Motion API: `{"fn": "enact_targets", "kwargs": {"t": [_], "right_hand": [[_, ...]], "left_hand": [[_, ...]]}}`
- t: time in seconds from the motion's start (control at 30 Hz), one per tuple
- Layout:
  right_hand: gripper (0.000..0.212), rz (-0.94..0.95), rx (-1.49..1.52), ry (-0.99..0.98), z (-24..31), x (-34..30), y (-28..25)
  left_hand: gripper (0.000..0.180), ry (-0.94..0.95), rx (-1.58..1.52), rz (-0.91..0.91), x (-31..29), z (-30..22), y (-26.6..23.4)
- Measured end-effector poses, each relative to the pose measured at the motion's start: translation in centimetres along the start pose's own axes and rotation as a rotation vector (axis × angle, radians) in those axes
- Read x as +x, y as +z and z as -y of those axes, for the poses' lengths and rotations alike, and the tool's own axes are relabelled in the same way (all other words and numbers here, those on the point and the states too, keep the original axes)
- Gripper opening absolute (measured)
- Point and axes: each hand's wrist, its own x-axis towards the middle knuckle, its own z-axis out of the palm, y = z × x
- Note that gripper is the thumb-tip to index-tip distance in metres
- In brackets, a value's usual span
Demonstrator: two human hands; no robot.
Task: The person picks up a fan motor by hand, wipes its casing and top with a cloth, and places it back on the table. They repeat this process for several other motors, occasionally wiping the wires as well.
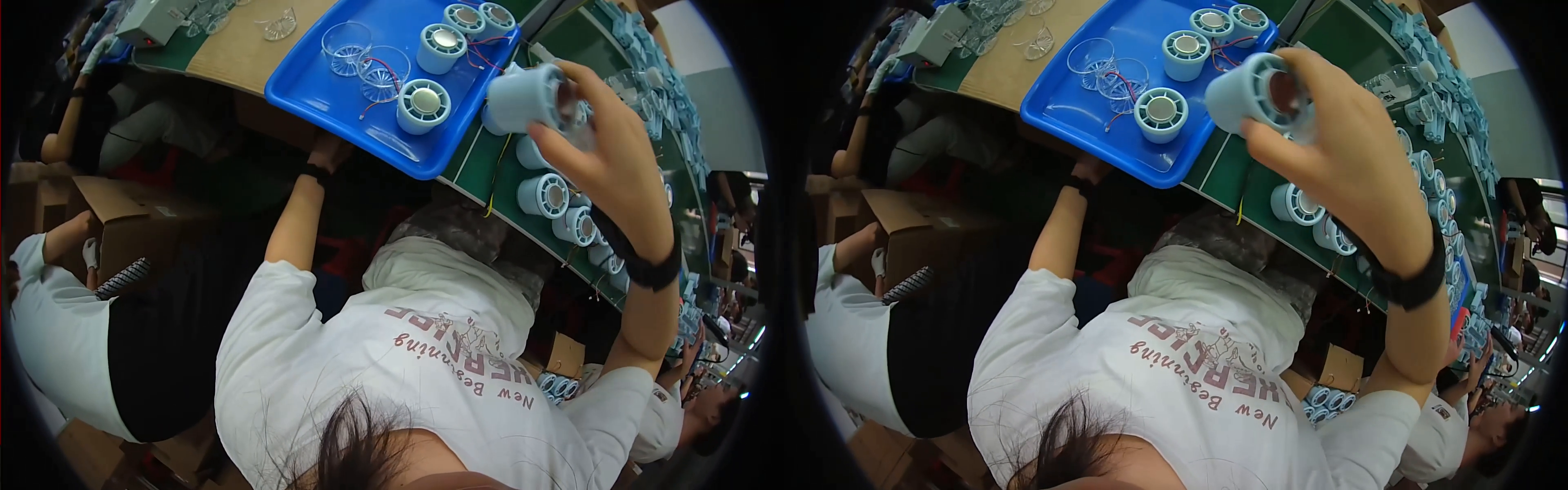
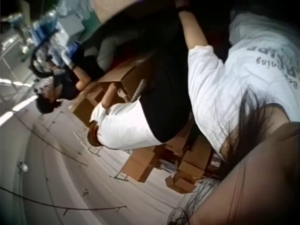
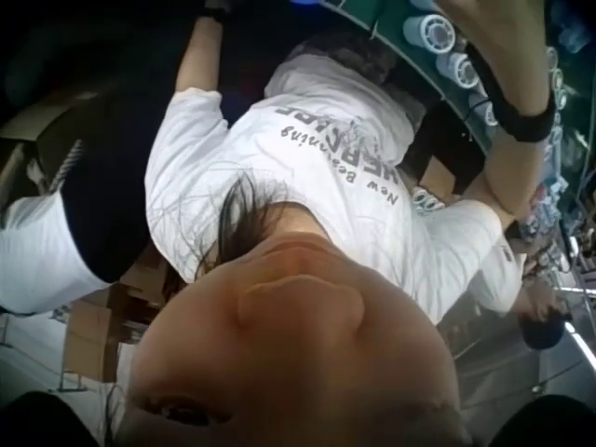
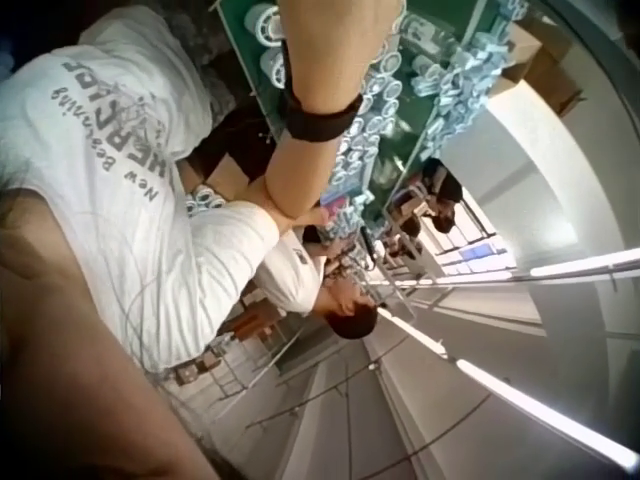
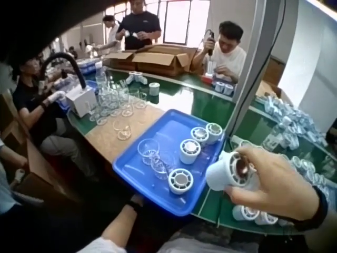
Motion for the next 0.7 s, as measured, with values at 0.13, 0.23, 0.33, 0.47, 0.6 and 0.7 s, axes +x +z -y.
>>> {"fn": "enact_targets", "kwargs": {"t": [0.13,0.23,0.33,0.47,0.6,0.7], "right_hand": [[0.038,0.092,-0.243,-0.104,-5.8,4.6,3.9],[0.032,0.207,-0.281,-0.097,-5.1,7.2,5.8],[0.032,0.395,-0.318,-0.035,-4.2,7.7,6.0],[0.031,0.419,-0.285,-0.033,-4.9,7.3,6.1],[0.028,0.177,-0.257,-0.198,-7.0,4.9,2.8],[0.033,-0.057,-0.063,-0.286,-10.1,1.8,-3.3]], "left_hand": [[0.045,-0.325,-0.043,-0.190,-3.9,0.2,6.8],[0.046,-0.359,-0.094,-0.201,-7.2,1.3,5.5],[0.046,-0.340,-0.049,-0.155,-9.6,1.2,6.5],[0.047,-0.334,0.017,-0.142,-11.7,1.0,8.8],[0.047,-0.367,0.115,-0.046,-12.9,0.7,12.5],[0.041,-0.417,0.298,0.121,-14.0,0.3,15.6]]}}
